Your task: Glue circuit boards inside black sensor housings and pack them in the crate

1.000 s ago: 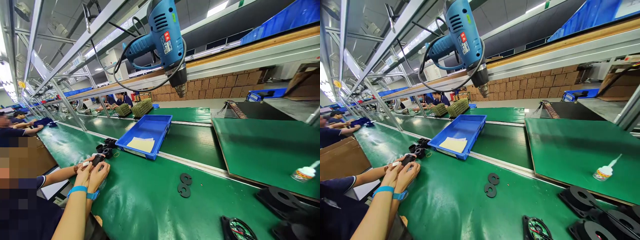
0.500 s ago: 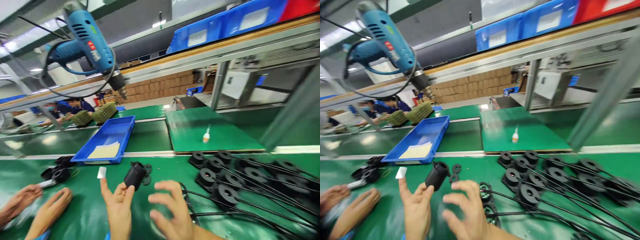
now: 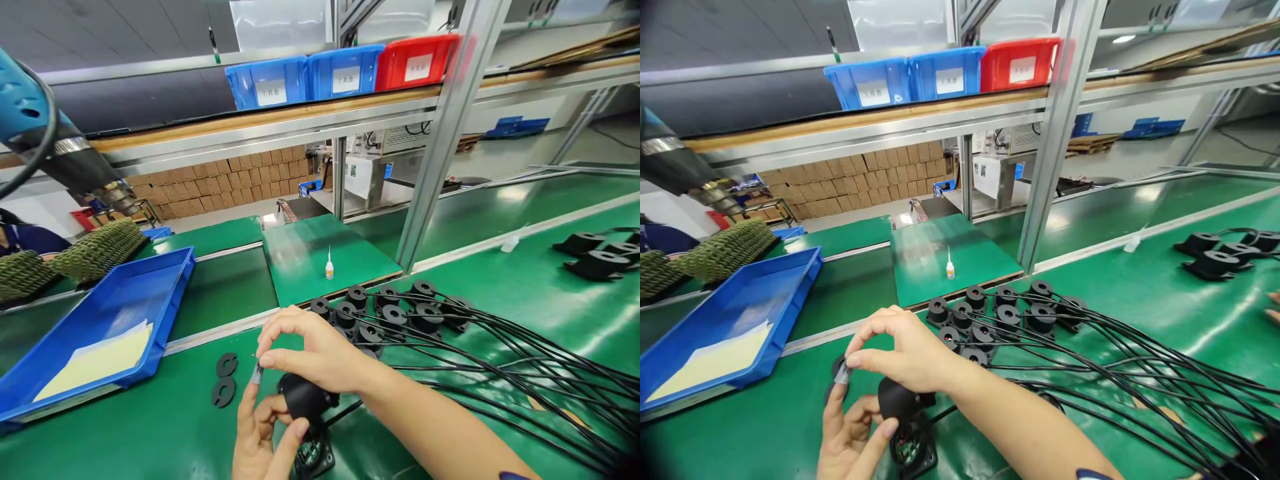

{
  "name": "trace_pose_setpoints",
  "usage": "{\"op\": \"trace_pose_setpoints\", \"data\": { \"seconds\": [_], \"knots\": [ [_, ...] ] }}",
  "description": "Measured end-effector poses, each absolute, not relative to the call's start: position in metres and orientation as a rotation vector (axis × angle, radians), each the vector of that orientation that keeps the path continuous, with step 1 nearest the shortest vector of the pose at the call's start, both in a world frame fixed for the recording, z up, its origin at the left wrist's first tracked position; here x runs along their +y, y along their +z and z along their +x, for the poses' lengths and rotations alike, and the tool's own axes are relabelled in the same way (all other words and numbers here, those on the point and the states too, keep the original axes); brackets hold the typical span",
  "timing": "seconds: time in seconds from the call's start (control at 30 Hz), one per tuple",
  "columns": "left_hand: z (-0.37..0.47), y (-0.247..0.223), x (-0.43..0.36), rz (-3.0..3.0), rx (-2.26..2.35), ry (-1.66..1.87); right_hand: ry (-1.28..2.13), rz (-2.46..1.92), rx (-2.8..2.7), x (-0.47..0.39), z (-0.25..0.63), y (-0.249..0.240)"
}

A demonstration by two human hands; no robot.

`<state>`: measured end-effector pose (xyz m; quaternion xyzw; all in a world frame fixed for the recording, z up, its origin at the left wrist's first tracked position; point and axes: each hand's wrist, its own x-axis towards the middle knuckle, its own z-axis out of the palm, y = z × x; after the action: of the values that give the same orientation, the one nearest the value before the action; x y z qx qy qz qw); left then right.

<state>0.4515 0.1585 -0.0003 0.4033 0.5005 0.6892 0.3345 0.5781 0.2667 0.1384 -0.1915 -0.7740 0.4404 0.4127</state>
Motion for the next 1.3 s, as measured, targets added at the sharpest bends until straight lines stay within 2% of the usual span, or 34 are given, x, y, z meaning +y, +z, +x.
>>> {"op": "trace_pose_setpoints", "data": {
  "seconds": [0.23,0.37,0.47,0.67,0.87,1.0,1.13,1.3],
  "knots": [
    [0.441,0.025,0.175,0.915,1.36,1.749,0.794,-0.643,-1.415,0.266,0.607,0.103],
    [0.446,0.027,0.184,0.721,1.225,1.726,1.104,-0.553,-1.614,0.259,0.619,0.066],
    [0.459,0.024,0.183,0.613,1.137,1.582,1.331,-0.537,-1.517,0.253,0.621,0.047],
    [0.475,0.024,0.181,0.504,1.125,1.469,1.65,-0.651,-1.106,0.26,0.632,0.04],
    [0.47,0.027,0.181,0.516,0.958,1.278,1.877,-0.725,-0.972,0.259,0.64,0.033],
    [0.467,0.036,0.17,0.547,0.889,1.12,1.842,-0.699,-1.038,0.252,0.638,0.035],
    [0.47,0.046,0.161,0.53,0.894,1.117,1.76,-0.713,-1.174,0.246,0.636,0.035],
    [0.472,0.046,0.16,0.474,0.93,1.201,1.391,-0.768,-1.27,0.24,0.64,0.03]
  ]
}}
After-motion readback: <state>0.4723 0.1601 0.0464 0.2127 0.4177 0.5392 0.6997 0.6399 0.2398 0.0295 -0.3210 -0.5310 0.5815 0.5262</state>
